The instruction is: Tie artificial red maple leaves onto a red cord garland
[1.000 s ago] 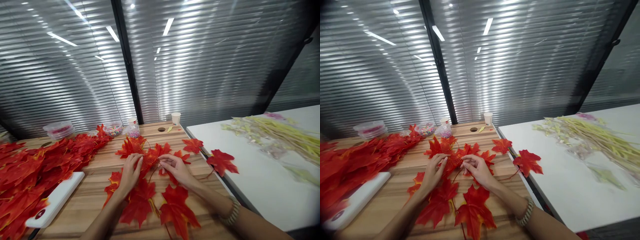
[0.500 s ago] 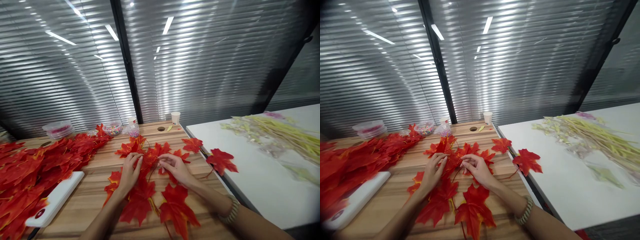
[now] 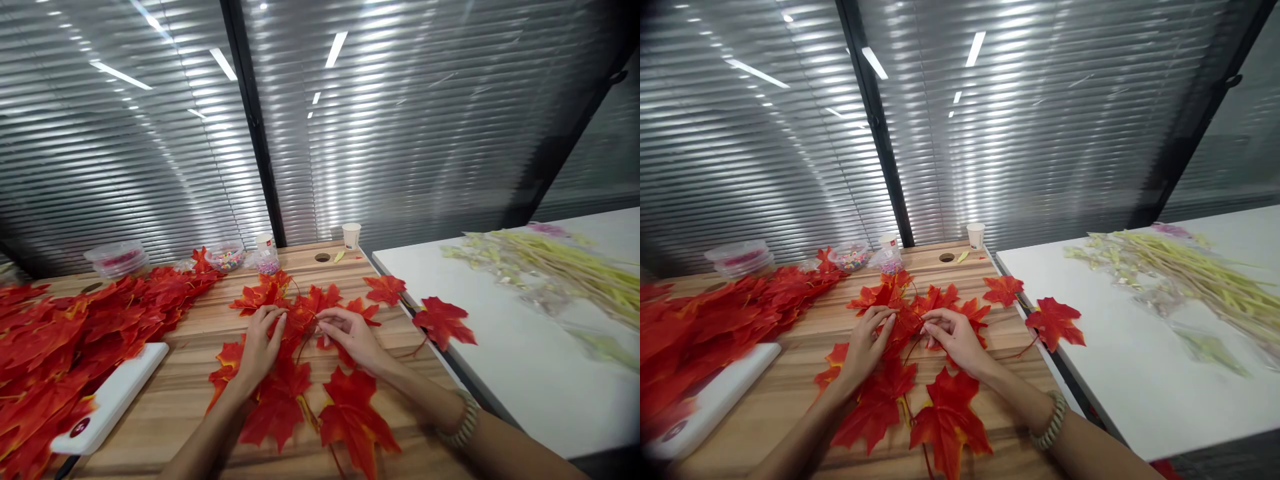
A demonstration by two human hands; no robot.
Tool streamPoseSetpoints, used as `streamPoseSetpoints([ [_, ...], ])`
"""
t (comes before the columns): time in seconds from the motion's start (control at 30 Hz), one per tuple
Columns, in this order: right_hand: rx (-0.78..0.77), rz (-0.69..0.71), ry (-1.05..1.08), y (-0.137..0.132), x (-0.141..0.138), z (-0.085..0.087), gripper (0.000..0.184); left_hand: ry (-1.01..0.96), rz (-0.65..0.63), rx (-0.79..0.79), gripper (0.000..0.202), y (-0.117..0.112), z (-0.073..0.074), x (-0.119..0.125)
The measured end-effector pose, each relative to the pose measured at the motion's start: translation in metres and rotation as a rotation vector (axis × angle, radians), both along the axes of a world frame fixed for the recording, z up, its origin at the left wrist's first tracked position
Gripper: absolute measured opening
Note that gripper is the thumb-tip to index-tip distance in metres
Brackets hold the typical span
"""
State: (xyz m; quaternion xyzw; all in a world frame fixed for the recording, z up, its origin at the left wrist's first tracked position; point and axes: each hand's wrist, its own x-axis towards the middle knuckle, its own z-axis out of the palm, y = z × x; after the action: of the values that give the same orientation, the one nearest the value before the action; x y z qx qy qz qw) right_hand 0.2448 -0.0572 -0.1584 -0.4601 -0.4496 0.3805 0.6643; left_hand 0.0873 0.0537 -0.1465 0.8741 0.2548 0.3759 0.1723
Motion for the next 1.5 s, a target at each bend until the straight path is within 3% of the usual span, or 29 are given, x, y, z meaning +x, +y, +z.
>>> streamPoseSetpoints([
  [0.83,0.007,0.037,-0.023,-0.0002,0.0007,-0.0008,0.022,0.050,-0.039,0.024,0.024,0.0003,-0.0044,-0.0003],
  [1.5,-0.039,0.088,-0.149,-0.0048,-0.0033,0.0046,0.024,0.135,-0.162,-0.024,0.025,-0.0026,-0.0083,0.0009],
])
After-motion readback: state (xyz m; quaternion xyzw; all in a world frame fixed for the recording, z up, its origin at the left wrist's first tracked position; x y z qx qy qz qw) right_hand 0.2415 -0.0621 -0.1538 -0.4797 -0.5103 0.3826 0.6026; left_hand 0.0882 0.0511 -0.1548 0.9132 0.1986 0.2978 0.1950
